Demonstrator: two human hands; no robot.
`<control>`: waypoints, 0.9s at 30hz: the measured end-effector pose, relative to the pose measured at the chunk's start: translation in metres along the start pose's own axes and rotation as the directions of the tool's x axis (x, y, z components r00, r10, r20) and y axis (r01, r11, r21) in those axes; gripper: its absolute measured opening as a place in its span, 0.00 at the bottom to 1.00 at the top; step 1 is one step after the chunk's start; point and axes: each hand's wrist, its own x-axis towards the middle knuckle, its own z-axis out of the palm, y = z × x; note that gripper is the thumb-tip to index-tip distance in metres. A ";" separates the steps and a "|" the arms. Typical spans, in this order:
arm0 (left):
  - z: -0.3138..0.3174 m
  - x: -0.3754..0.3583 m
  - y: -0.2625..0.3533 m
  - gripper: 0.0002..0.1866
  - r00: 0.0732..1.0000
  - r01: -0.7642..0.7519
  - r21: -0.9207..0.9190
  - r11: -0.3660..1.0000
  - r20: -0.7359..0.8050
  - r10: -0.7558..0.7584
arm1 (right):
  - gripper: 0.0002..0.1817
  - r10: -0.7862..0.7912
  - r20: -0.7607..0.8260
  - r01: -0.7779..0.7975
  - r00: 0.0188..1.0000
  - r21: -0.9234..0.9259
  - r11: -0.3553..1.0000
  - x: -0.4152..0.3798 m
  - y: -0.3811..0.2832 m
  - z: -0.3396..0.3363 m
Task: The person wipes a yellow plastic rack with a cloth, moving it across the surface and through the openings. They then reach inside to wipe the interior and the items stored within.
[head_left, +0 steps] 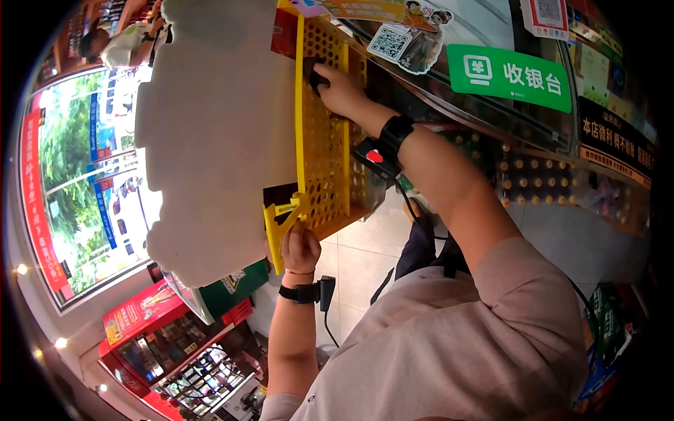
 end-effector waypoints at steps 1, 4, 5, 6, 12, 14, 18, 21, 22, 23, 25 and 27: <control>-0.001 -0.001 0.000 0.10 1.000 0.006 0.008 1.000 0.007 -0.006 | 0.28 0.006 -0.001 -0.006 1.000 0.060 0.998 0.000 0.002 0.001; 0.002 -0.003 -0.001 0.10 1.000 0.027 -0.040 0.999 -0.002 -0.027 | 0.28 0.063 -0.061 -0.057 0.996 0.089 0.994 0.003 -0.002 -0.005; 0.002 -0.004 -0.001 0.10 1.000 0.023 -0.032 0.999 -0.001 -0.023 | 0.29 0.003 -0.139 0.007 0.990 0.071 0.997 0.017 0.005 0.000; 0.002 -0.004 -0.002 0.10 1.000 0.019 -0.024 1.000 0.001 -0.019 | 0.30 0.020 -0.143 -0.019 0.989 0.012 1.000 0.028 0.001 -0.003; 0.006 -0.010 -0.008 0.10 1.000 0.016 -0.041 0.999 -0.017 -0.017 | 0.33 0.109 -0.057 -0.110 0.992 -0.019 0.994 0.059 -0.002 -0.007; 0.008 -0.017 -0.010 0.10 0.998 0.055 -0.038 0.998 0.007 -0.054 | 0.31 -0.022 -0.103 0.026 0.994 0.031 0.999 0.051 0.015 0.001; 0.009 -0.007 -0.011 0.10 0.996 0.014 0.001 1.000 -0.089 -0.014 | 0.31 -0.008 -0.045 0.009 0.999 0.030 1.000 0.046 -0.004 -0.016; 0.003 -0.001 -0.010 0.10 0.996 0.007 -0.027 1.000 -0.088 -0.009 | 0.27 -0.140 -0.157 0.109 0.978 -0.193 0.975 0.055 0.015 -0.004; 0.002 0.000 -0.010 0.10 0.995 0.010 -0.032 0.999 -0.099 -0.013 | 0.27 -0.134 -0.173 0.097 0.976 -0.208 0.973 0.050 0.012 -0.003; 0.003 0.001 -0.010 0.10 0.994 0.010 -0.037 0.999 -0.112 -0.014 | 0.27 -0.151 -0.169 0.092 0.974 -0.317 0.944 0.045 0.008 -0.004; 0.002 -0.001 -0.008 0.10 0.992 0.026 -0.031 0.999 -0.124 -0.030 | 0.29 -0.188 -0.162 0.079 0.969 -0.520 0.851 0.030 -0.012 -0.008; 0.000 0.000 -0.007 0.09 0.992 0.036 -0.029 0.999 -0.120 -0.039 | 0.31 -0.096 -0.084 0.072 0.992 -0.250 0.965 0.034 -0.009 -0.011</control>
